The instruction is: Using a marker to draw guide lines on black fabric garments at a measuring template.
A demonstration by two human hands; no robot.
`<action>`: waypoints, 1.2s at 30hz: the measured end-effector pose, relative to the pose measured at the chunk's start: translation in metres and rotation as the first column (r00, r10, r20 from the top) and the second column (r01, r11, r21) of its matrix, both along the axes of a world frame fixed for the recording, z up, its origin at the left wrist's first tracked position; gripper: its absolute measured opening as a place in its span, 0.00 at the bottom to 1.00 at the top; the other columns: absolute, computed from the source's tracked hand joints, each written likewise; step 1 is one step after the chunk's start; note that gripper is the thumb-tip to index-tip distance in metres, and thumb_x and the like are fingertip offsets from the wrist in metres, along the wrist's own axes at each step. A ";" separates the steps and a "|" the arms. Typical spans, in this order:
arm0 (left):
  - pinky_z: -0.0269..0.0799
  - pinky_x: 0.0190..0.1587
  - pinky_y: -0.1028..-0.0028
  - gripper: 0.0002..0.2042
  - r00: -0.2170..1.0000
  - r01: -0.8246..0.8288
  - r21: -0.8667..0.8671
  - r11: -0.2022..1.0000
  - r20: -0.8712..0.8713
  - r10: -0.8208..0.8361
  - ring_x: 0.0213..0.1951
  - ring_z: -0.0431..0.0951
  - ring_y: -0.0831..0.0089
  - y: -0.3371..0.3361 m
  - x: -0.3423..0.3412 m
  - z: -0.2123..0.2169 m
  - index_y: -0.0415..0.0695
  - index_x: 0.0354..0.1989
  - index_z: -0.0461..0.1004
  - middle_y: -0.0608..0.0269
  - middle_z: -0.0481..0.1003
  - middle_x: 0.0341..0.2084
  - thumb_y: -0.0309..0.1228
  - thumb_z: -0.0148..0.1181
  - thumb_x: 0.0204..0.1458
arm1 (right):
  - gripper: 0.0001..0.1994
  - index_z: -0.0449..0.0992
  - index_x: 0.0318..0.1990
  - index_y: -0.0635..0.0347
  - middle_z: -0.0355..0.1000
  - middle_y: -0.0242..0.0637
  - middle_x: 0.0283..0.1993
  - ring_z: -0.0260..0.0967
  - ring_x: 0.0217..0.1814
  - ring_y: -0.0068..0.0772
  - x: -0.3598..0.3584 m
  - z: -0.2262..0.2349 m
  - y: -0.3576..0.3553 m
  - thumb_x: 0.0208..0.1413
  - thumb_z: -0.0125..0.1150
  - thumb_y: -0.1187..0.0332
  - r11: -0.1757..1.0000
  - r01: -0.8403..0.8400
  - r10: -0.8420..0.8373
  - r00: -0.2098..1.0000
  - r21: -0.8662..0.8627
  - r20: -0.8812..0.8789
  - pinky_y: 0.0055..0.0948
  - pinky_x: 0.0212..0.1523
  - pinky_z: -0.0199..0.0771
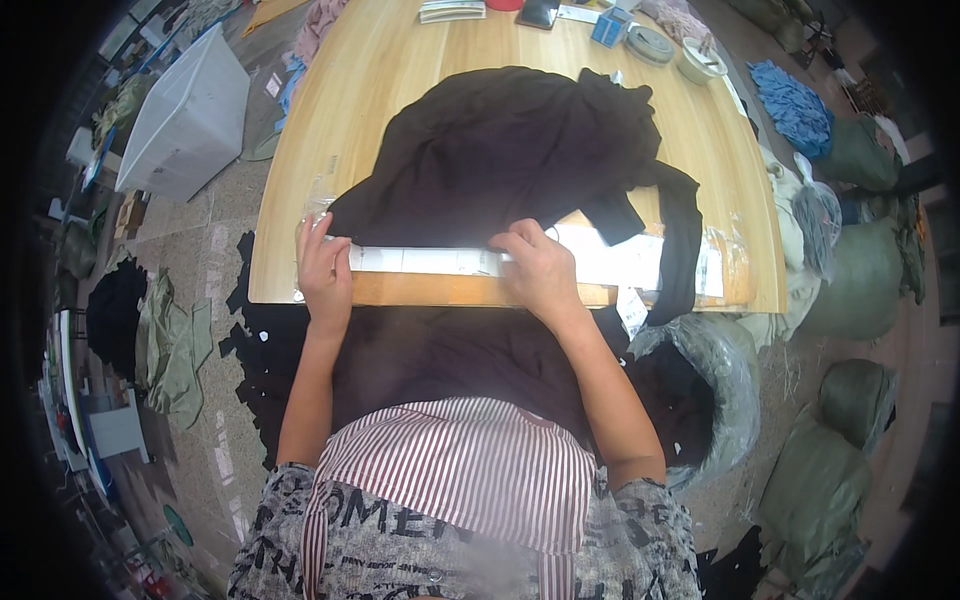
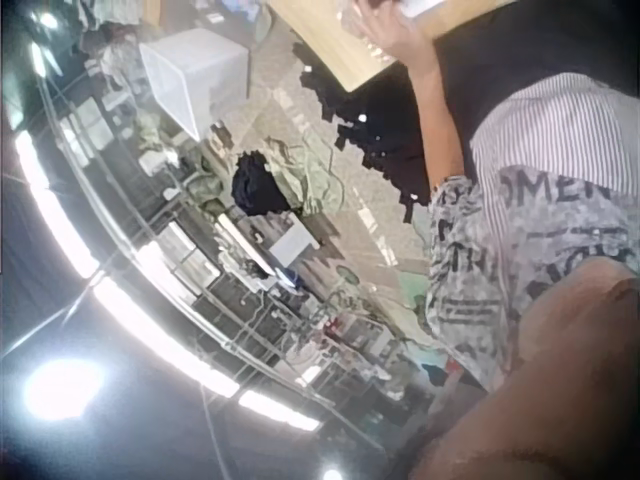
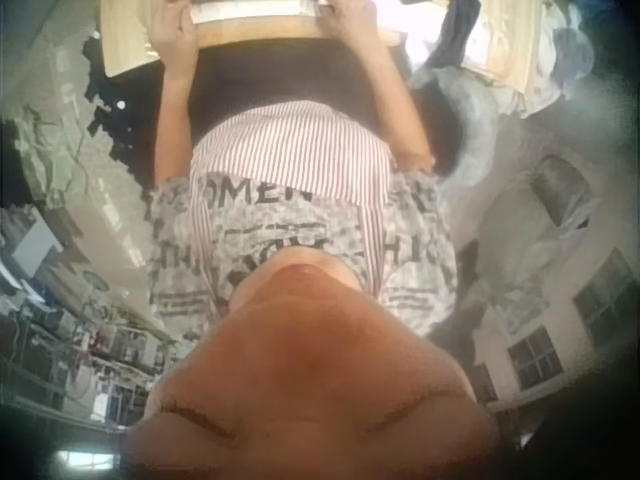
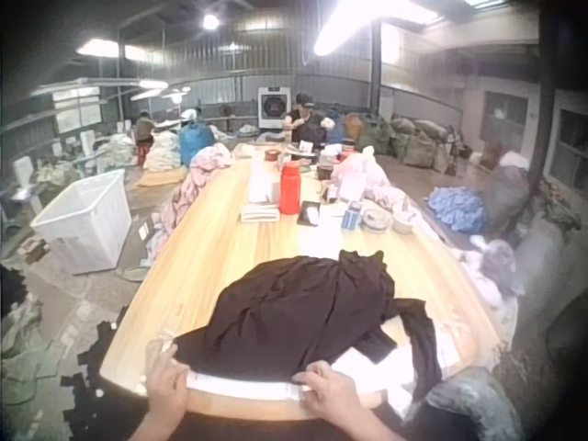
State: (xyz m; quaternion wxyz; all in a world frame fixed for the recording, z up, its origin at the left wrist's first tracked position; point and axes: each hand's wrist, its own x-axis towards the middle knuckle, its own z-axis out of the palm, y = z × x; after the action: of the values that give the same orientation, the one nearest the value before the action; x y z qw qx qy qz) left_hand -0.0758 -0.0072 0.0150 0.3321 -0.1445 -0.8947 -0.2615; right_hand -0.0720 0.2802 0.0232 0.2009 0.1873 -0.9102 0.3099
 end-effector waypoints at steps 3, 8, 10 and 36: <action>0.67 0.56 0.59 0.09 0.980 0.196 0.198 0.960 -0.067 -0.186 0.53 0.73 0.53 0.036 0.019 0.002 0.36 0.33 0.74 0.52 0.76 0.43 0.12 0.52 0.45 | 0.14 0.78 0.34 0.56 0.69 0.34 0.35 0.71 0.28 0.36 0.002 0.002 0.001 0.35 0.58 0.81 1.000 -0.012 0.013 1.000 0.025 -0.014 0.32 0.29 0.72; 0.57 0.62 0.52 0.18 0.912 0.314 0.030 0.949 0.269 -0.310 0.61 0.63 0.51 0.098 0.025 -0.002 0.39 0.50 0.72 0.49 0.68 0.54 0.29 0.61 0.50 | 0.14 0.78 0.33 0.55 0.70 0.36 0.35 0.72 0.31 0.39 0.005 0.001 0.001 0.35 0.58 0.79 1.000 -0.011 0.012 1.000 0.022 -0.006 0.34 0.31 0.73; 0.53 0.63 0.50 0.23 0.896 0.329 -0.046 0.943 0.330 -0.297 0.63 0.59 0.51 0.101 0.026 -0.003 0.41 0.53 0.70 0.50 0.64 0.58 0.37 0.62 0.48 | 0.12 0.78 0.33 0.57 0.69 0.37 0.35 0.72 0.32 0.40 0.006 0.001 0.002 0.36 0.59 0.79 1.000 -0.029 0.029 1.000 -0.004 0.003 0.35 0.32 0.73; 0.48 0.65 0.49 0.40 0.867 0.340 -0.067 0.938 0.408 -0.286 0.67 0.51 0.48 0.101 0.030 -0.004 0.45 0.59 0.66 0.47 0.55 0.64 0.47 0.72 0.34 | 0.07 0.75 0.32 0.59 0.73 0.36 0.29 0.71 0.29 0.40 -0.011 0.009 -0.036 0.51 0.59 0.66 0.975 0.005 0.040 0.980 -0.224 0.196 0.33 0.31 0.70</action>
State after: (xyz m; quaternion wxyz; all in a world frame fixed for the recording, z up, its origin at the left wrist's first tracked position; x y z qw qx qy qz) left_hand -0.0458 0.0937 0.0113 0.0888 -0.2549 -0.9232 -0.2737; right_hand -0.0825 0.2440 0.0319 0.1259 0.1399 -0.8835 0.4290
